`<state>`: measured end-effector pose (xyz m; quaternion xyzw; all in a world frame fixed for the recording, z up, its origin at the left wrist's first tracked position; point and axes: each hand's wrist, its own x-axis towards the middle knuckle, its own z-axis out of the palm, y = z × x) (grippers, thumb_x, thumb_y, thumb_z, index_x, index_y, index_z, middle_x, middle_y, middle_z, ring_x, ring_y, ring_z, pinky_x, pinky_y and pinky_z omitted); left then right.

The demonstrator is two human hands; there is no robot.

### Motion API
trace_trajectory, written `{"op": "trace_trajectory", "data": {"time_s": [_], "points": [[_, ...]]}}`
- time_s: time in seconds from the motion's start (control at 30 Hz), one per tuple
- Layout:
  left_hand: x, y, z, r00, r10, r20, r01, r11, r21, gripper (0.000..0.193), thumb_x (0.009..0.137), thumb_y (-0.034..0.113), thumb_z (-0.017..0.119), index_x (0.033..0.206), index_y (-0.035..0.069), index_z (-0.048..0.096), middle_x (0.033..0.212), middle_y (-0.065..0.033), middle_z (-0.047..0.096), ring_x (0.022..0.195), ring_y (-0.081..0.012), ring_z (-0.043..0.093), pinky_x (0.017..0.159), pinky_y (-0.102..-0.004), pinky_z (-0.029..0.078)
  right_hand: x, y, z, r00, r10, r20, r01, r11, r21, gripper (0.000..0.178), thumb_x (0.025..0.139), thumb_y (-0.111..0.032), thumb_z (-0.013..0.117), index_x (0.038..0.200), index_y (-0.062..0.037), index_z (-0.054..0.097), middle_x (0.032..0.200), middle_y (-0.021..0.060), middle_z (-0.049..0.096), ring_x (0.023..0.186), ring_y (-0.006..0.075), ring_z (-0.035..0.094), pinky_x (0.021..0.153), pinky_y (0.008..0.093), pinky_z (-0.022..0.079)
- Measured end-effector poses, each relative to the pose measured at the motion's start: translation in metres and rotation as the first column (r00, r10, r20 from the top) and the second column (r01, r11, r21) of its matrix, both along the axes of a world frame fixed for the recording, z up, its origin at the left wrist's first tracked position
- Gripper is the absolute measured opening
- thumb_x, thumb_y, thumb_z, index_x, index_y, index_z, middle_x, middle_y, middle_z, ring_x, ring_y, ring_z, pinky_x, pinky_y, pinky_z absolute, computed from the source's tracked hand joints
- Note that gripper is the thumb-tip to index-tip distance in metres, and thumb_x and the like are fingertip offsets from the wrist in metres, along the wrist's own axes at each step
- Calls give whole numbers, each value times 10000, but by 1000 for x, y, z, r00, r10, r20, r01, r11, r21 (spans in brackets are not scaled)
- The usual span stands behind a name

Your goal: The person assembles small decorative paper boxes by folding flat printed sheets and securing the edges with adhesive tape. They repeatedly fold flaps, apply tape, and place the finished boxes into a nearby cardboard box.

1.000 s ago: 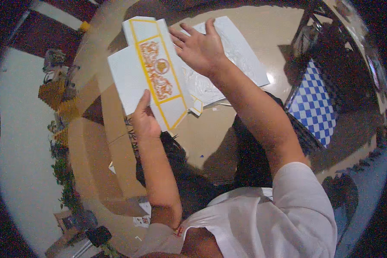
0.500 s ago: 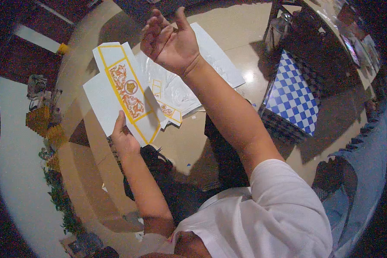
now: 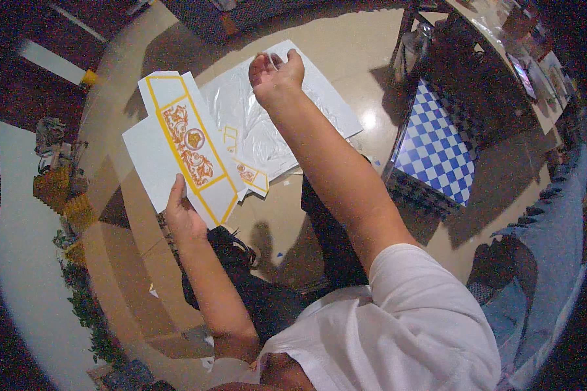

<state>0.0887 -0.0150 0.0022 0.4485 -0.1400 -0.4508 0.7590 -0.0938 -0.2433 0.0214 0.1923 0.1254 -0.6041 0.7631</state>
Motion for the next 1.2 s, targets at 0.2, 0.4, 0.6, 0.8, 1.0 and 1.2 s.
{"op": "trace_trajectory", "data": {"time_s": [0.2,0.4,0.6,0.8,1.0,1.2], "points": [[-4,0,2,1000,-4,-27,3,1000,-4,382,852,113,680,1161,-75,555,1124,-158,619,1024,-274,610,921,-429,499,1,10,4,955,-82,-284,98,994,42,412,978,-440,371,1010,-36,441,1000,112,518,790,201,528,674,340,511],[-3,0,-2,999,42,25,-42,999,5,375,866,114,663,1174,-69,553,1127,-152,620,1023,-273,610,910,-424,503,-3,8,19,997,-68,-25,68,997,-36,390,966,-399,422,1039,-19,470,974,98,511,794,195,530,641,314,495],[-14,-2,9,1000,1,-31,0,999,45,379,882,111,637,1207,-54,535,1138,-145,617,1031,-260,608,922,-412,497,-27,7,22,982,135,136,8,682,-732,443,907,-517,557,694,-142,458,594,-34,370,545,103,368,485,248,307],[-11,3,15,998,70,3,-70,997,17,396,859,74,655,1221,-31,532,1147,-139,611,1045,-258,600,936,-400,487,-26,79,99,898,361,-253,-123,-346,-930,615,745,-687,646,557,-172,367,491,-57,326,411,130,274,413,292,197],[-14,1,19,997,70,39,-70,998,-6,443,840,55,674,1243,-24,508,1167,-128,595,1037,-248,595,925,-389,484,-17,76,80,871,223,-438,-425,-106,-899,547,828,-654,573,677,-147,435,576,-24,426,497,101,378,450,281,251],[-15,0,15,997,78,11,-78,997,-9,402,864,14,645,1235,-56,508,1177,-132,595,1032,-215,594,923,-352,481,-6,24,32,988,-99,-121,76,980,-182,648,908,-642,398,1180,-55,434,1079,99,484,1013,213,485,921,444,401]]}}
